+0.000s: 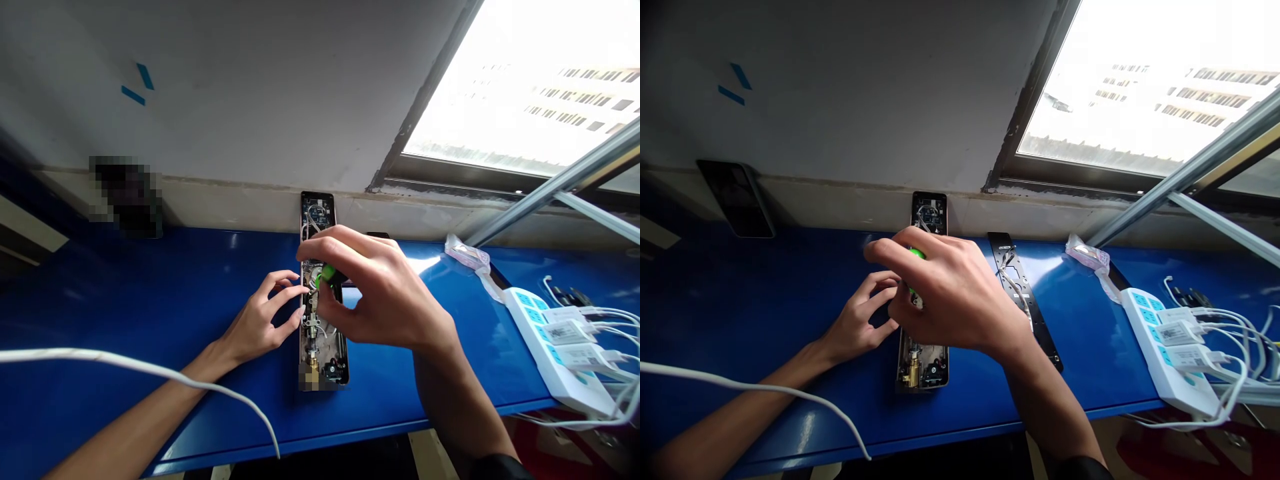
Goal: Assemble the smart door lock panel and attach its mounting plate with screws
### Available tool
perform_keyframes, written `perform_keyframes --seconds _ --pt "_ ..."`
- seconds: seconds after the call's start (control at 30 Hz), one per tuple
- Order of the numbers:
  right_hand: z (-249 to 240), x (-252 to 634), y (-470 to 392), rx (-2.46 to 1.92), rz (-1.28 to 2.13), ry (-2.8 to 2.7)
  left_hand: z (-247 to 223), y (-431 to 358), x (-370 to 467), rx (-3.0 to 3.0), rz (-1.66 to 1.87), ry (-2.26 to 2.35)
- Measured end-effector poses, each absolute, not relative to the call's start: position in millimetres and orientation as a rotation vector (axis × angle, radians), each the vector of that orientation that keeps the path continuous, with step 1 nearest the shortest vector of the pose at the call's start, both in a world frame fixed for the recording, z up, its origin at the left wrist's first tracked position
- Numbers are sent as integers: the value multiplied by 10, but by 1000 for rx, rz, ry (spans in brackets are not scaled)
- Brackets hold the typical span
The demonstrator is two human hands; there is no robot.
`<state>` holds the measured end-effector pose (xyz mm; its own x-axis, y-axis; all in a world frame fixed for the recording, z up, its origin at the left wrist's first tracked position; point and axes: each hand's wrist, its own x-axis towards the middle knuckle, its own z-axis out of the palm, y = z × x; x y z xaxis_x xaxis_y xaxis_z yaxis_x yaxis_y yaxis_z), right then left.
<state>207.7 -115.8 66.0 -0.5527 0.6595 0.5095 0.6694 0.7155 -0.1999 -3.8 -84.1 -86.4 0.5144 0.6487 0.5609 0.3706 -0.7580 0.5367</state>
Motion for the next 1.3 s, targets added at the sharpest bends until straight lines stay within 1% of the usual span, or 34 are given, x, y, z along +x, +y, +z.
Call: perform_keyframes --seconds 0.13,0.27,0.43,0.57,0.7,0.87,0.93,1.07,1.3 --pt "659 2094 -1155 -1035 -105 -2342 -869 -844 -39 2423 1111 852" --pt "659 2087 -1143 -1012 -25 -2358 -862 -848 -41 2412 1111 845" --pt "650 2068 -1140 -1039 -138 -2345 -844 -852 -34 2419 1109 856" --pt "652 2079 -1154 -1007 -50 -2367 -845 -851 -31 2407 1099 850" --pt "651 2080 -1152 -1049 -109 -2355 -855 -853 -35 2397 1110 857" --pt "654 2082 -1145 -984 30 -2332 -843 -858 -35 2388 1101 859" --pt "674 2094 -1158 -955 29 -2285 -840 -863 -34 2388 1104 866" --pt "729 2141 -1196 -937 -22 -2194 -832 -881 -10 2389 1164 893" --pt "821 2278 -1254 -915 6 -2122 -751 -881 152 2491 1323 872"
